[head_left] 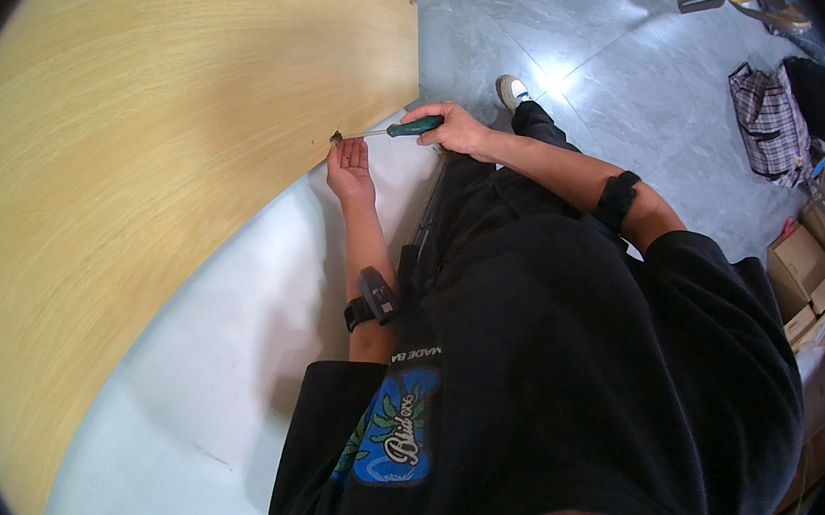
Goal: The person is using a screwdriver to tighten or adjust the metal hinges on a wooden cabinet door while crouched on the floor.
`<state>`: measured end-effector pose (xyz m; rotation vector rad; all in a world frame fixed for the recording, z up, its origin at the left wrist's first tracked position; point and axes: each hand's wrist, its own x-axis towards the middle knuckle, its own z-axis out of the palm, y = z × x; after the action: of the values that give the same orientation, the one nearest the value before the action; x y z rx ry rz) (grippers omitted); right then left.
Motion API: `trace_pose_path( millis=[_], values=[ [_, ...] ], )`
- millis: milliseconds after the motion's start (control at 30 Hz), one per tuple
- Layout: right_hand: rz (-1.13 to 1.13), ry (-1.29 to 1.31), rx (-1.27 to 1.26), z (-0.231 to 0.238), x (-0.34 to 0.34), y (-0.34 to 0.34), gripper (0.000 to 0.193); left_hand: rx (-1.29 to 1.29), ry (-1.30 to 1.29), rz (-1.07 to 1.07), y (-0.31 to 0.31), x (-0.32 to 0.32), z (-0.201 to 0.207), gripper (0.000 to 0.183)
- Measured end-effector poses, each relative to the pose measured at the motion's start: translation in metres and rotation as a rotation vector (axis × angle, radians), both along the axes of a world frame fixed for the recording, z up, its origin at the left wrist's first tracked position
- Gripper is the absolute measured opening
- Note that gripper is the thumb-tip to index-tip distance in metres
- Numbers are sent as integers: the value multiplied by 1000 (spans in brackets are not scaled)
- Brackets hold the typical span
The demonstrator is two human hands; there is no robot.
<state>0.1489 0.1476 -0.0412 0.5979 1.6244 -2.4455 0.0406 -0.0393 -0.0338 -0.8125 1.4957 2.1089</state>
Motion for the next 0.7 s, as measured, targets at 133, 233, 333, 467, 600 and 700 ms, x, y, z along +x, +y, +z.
trace_pose_path(
  millis=[133,233,333,467,600,700],
  values=[
    [68,-350,-169,33,-8,11,25,50,23,59,-3,1,-3,27],
    [164,-437,-231,26,-11,18,25,14,16,73,4,1,3,26],
    [144,-136,89,17,-7,11,25,-51,6,71,14,1,9,28],
    [-32,96,104,19,-3,4,23,-45,2,110,18,0,11,30],
    [51,-9,185,22,-4,5,23,-26,6,114,19,-3,8,31],
    [153,-128,176,12,-11,12,22,-101,-41,115,27,-7,9,28]
  ],
)
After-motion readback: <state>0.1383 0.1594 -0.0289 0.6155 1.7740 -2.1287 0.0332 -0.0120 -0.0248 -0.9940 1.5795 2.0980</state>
